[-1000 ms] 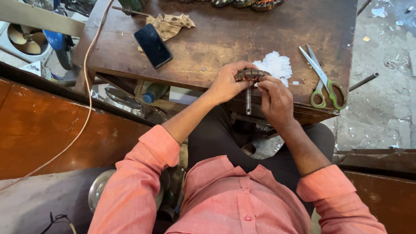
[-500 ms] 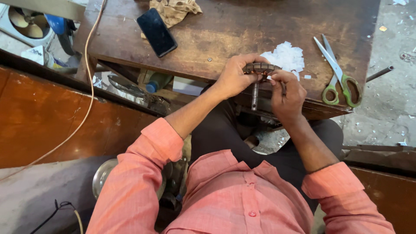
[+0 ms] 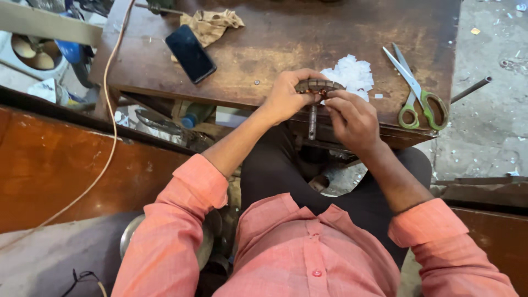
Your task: The person cuts small white rectangular pieces from a strip using scissors and inserts them into the slots of a circular motor armature. The person repeats this process for multiple armatures on the workbench.
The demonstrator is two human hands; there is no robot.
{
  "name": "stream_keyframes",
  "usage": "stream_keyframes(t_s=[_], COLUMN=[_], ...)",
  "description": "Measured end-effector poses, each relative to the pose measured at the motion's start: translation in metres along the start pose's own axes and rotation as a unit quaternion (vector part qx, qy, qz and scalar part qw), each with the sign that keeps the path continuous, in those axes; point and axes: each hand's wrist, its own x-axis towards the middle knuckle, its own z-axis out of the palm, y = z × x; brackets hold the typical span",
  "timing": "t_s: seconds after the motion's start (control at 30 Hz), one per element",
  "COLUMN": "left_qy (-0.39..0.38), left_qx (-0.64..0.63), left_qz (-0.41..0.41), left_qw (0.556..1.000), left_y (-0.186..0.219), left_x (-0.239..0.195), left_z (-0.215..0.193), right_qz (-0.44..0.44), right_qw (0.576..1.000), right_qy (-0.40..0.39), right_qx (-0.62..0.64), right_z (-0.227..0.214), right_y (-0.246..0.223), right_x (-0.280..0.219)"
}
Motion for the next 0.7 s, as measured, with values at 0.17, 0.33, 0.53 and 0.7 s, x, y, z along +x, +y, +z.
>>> stream_keyframes(t_s=[0.17,0.33,0.53,0.7], left_qy=[-0.018,-0.033,-0.072,-0.095], left_qx=[-0.019,0.097,0.055,0.028], left_qz=[-0.032,0.009,-0.043,-0.056], left_qw=[0.999,0.995,0.995,0.993], left_y=[0.001,0.016,0.027,0.026], left_x=[0.000,-0.002,-0.006,-0.004], left_z=[-0.006,-0.011,-0.020,-0.022], right_qz=[-0.004,-0.045,-0.043,-0.049], right_qw=[0.998,0.995,0.996,0.997], right_qy=[0.064,0.051,0.044,0.022], right_qx=[-0.019,-0.066,-0.064,-0.054], right_z=[0.000,-0.003,-0.006,-0.010], right_y=[-0.005,0.002,0.002,0.004], right_x=[0.003,0.005,0.003,0.006])
